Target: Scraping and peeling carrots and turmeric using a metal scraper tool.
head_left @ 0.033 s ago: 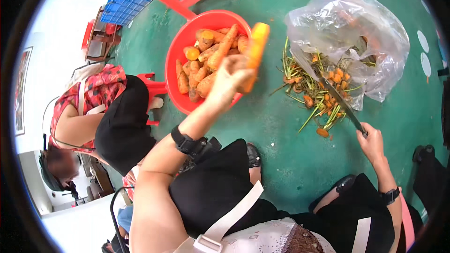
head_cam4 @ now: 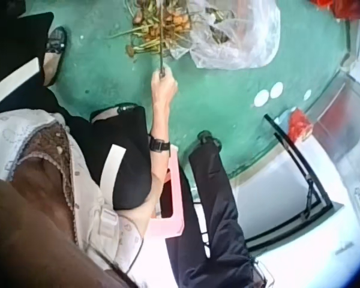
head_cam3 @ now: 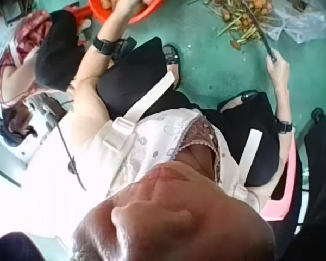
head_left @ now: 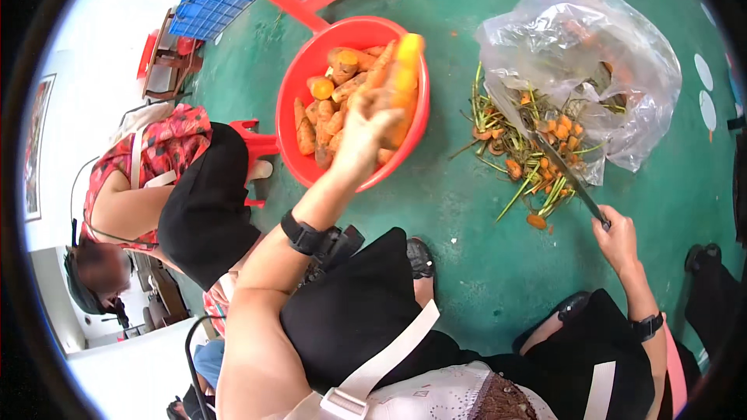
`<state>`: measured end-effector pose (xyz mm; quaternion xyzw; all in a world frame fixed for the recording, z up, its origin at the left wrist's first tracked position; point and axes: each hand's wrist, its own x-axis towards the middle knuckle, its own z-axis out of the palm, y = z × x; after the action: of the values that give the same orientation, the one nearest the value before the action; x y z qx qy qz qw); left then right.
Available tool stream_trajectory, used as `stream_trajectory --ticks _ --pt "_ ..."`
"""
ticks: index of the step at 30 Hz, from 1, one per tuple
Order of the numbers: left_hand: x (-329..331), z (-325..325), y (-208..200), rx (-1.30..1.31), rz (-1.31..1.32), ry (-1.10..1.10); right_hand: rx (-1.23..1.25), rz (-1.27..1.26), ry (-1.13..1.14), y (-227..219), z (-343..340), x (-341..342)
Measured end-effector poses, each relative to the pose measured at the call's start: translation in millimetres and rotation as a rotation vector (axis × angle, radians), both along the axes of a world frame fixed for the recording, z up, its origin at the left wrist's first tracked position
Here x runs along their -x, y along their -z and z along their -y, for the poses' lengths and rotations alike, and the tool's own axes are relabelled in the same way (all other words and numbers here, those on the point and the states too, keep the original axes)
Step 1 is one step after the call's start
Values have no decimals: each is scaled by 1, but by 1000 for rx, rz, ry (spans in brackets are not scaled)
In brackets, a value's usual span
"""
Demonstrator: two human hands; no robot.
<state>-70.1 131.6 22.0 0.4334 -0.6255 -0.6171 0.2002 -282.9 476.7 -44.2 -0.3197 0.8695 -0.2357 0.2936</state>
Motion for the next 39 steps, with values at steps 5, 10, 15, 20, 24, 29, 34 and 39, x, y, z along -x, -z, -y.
stream_trajectory --ticks 5,10,15,20,24,29,34,39 --pt "-66 75 20 -362 -200 -419 16 -52 -79 -9 0 -5" --pt "-107 116 44 -528 -288 -448 17 -69 -83 -9 4 -10" --pt "-106 132 49 -284 -126 -512 -13 -55 -69 -6 14 -17" --pt "-42 122 34 773 340 -133 68 -192 -92 -9 6 -1" --pt "0 45 -2 860 209 279 78 -200 -102 5 16 -7" --pt "88 -26 -18 471 338 1279 -10 -16 200 -20 0 20" --pt "186 -58 43 404 340 1545 179 75 476 -25 -13 41" --pt "283 -32 37 912 518 925 264 -10 561 -22 -9 53"
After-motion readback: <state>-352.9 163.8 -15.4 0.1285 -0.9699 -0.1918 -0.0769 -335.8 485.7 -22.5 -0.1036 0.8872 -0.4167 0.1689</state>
